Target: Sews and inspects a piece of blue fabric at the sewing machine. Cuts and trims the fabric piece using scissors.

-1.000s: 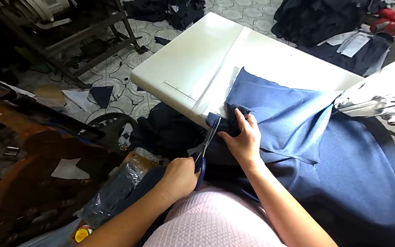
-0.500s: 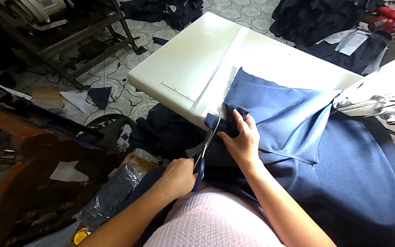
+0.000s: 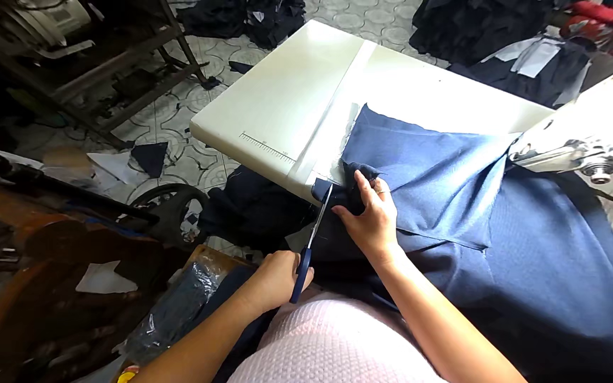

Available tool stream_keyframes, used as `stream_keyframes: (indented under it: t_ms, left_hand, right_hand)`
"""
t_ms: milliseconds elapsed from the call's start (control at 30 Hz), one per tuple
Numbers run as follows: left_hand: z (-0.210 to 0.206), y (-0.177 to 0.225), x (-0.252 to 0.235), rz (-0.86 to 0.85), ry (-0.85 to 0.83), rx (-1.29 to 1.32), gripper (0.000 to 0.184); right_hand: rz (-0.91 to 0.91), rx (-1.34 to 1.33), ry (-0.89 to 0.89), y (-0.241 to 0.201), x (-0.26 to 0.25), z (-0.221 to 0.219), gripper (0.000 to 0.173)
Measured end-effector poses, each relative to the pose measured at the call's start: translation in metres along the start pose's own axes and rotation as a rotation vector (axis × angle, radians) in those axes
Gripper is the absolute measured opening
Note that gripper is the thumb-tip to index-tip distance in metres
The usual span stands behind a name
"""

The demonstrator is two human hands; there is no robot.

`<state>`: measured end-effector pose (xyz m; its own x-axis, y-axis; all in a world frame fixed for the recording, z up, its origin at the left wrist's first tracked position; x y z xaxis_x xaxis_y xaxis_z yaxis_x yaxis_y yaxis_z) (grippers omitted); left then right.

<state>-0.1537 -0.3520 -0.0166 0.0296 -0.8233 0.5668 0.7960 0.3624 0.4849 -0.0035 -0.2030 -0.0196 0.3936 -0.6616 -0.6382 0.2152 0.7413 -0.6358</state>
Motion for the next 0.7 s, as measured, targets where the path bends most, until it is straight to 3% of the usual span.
stream_keyframes:
  t_ms: [200,500,700]
  left_hand:
    - [-0.010,-0.003,-0.001,0.000,0.004,0.167,0.030]
    - [0.004,0.007,-0.007,-0.024,-0.022,-0.054,0.037]
    - [-0.001,0.006,-0.005,0.003,0.013,0.040,0.032]
  right_hand:
    - [-0.011,0.007,-0.010,0.001,0.001,-0.001,0.072]
    - [0.034,-0.008,-0.023,0.003,0.002,-0.001,0.066]
    - [0.045,-0.018,-0.022,0.004,0.003,-0.002,0.066]
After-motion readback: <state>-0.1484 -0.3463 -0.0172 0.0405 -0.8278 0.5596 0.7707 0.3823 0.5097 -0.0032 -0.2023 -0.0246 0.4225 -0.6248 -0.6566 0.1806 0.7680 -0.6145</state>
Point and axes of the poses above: each hand's wrist, its own x-axis away from the middle knuckle, its own z-axis out of the back of the hand, y = z × x, the point moved 1 cm from there along -x, towards the middle knuckle, and after that the axes turned 15 degrees about -x, right-handed, at the moved point
